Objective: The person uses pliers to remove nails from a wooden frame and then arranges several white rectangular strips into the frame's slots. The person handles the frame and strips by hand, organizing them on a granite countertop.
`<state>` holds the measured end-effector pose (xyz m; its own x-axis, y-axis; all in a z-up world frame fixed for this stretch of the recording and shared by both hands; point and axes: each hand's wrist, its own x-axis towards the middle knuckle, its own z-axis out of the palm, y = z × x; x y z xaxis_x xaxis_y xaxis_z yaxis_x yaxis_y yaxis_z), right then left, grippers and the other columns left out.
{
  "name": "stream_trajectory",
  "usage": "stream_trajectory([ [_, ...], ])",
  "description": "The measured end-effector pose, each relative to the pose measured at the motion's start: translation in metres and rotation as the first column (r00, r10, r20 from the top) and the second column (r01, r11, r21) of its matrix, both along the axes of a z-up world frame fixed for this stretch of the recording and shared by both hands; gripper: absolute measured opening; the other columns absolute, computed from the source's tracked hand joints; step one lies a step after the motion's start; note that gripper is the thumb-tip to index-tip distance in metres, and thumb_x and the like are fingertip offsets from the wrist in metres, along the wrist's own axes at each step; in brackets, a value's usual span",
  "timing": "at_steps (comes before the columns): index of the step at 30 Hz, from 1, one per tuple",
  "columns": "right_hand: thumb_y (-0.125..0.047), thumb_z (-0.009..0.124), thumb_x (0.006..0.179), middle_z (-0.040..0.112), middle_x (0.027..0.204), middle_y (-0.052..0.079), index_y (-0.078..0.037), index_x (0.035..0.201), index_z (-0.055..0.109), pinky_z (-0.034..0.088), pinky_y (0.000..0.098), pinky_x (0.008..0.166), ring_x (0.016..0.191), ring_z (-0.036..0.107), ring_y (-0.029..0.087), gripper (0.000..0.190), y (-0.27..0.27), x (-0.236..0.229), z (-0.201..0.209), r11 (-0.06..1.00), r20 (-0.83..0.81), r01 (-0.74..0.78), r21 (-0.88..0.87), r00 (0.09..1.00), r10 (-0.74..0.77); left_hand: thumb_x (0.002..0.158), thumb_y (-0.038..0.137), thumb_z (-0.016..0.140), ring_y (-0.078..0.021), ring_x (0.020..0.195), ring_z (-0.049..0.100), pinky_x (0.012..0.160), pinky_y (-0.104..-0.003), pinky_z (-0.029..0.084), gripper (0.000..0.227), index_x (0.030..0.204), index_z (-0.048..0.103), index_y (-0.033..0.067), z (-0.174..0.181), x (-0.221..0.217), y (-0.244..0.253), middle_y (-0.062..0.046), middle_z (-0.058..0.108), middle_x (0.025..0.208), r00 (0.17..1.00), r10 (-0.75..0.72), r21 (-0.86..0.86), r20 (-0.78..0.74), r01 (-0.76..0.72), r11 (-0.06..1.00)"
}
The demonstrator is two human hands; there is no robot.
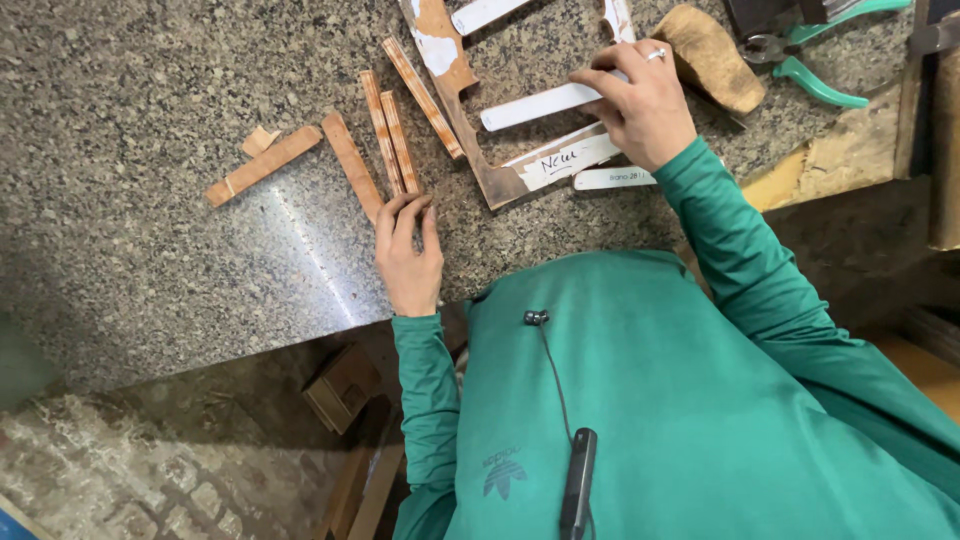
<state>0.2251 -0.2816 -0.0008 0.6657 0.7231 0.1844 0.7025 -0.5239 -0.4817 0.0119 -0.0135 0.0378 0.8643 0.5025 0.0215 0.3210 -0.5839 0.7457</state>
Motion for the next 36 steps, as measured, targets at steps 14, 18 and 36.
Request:
stream_trajectory([
  [14,-0.013,0.080,0.094,0.062,0.140,0.010,-0.008,0.143,0.065,0.030,0.0532,0.121,0.132,0.053,0.030,0.052,0.034,0.006,-0.018,0.995,0.219,-0.054,-0.082,0.973,0.071,0.098,0.008,0.069,-0.0313,0.113,0.065,0.100,-0.042,0.052,0.013,0.110,0.073,0.0038,-0.005,0.001,0.000,-0.011,0.067,0.117,1.000,-0.021,0.043,0.015,0.021,0.999],
  [18,-0.009,0.078,0.098,0.059,0.146,0.011,-0.004,0.151,0.058,0.028,0.0549,0.125,0.140,0.051,0.030,0.057,0.028,-0.011,-0.003,0.999,0.042,0.031,-0.006,0.999,-0.031,0.099,0.008,0.069,-0.0310,0.113,0.065,0.100,-0.041,0.052,0.013,0.110,0.073,0.0033,-0.004,-0.001,-0.001,-0.011,0.067,0.117,1.000,0.000,0.006,0.007,0.000,1.000],
  [36,-0.002,0.069,0.085,0.044,0.158,0.024,0.001,0.147,0.056,0.031,0.0547,0.123,0.148,0.043,0.039,0.064,0.047,-0.039,-0.014,0.986,0.148,0.076,-0.147,0.987,-0.054,0.100,0.008,0.068,-0.0311,0.112,0.067,0.100,-0.041,0.053,0.014,0.112,0.073,0.0025,-0.006,0.000,0.001,-0.012,0.068,0.118,0.999,-0.051,0.018,0.008,0.051,0.999],
])
